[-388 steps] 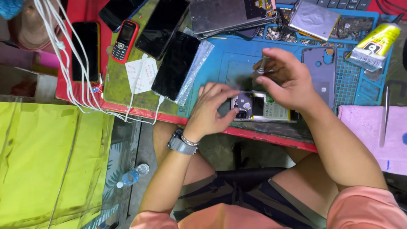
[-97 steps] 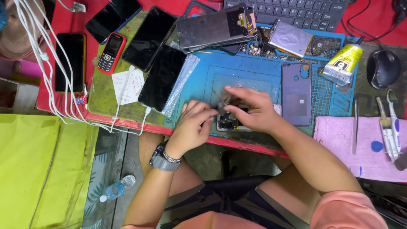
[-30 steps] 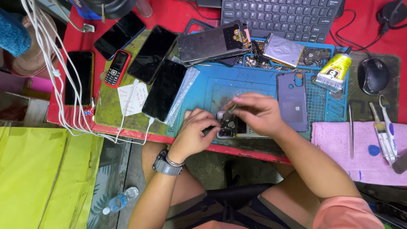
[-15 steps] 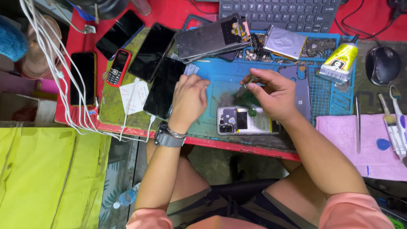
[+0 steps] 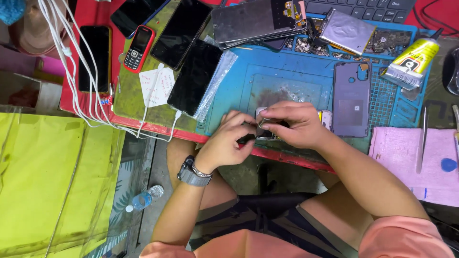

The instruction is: The person uses a screwdriver to remove screws from a disassembled smartphone on a workbench. They then use a small brush to clean the internal components of the device.

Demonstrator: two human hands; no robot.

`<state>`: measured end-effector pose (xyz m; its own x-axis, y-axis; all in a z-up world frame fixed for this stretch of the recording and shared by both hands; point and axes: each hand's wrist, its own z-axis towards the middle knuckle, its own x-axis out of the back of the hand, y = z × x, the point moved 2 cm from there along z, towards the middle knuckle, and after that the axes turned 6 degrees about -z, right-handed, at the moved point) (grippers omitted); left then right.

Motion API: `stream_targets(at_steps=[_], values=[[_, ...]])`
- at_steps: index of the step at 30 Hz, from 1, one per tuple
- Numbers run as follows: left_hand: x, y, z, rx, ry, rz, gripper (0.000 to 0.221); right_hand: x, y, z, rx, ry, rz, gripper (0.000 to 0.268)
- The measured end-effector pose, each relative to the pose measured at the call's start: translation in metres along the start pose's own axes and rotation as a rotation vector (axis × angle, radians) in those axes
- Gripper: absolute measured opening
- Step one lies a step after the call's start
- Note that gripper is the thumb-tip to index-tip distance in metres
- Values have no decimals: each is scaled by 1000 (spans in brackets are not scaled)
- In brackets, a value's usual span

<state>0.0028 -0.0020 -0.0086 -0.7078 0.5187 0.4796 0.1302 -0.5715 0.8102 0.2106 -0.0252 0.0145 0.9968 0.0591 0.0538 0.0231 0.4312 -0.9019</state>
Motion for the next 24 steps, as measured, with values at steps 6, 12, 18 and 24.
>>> stream_targets(at_steps=[6, 12, 18, 24], values=[[3, 3, 4, 14, -6, -23, 26, 1, 2, -1, 71, -17, -31, 24], [-2, -1, 2, -4, 24, 3, 16, -21, -22, 9, 174, -165, 38, 21], [0, 2, 2, -37, 30, 20, 19, -25, -21, 2, 196, -268, 32, 20], [0, -1, 1, -25, 28, 21, 19, -28, -17, 3, 230, -245, 59, 19]])
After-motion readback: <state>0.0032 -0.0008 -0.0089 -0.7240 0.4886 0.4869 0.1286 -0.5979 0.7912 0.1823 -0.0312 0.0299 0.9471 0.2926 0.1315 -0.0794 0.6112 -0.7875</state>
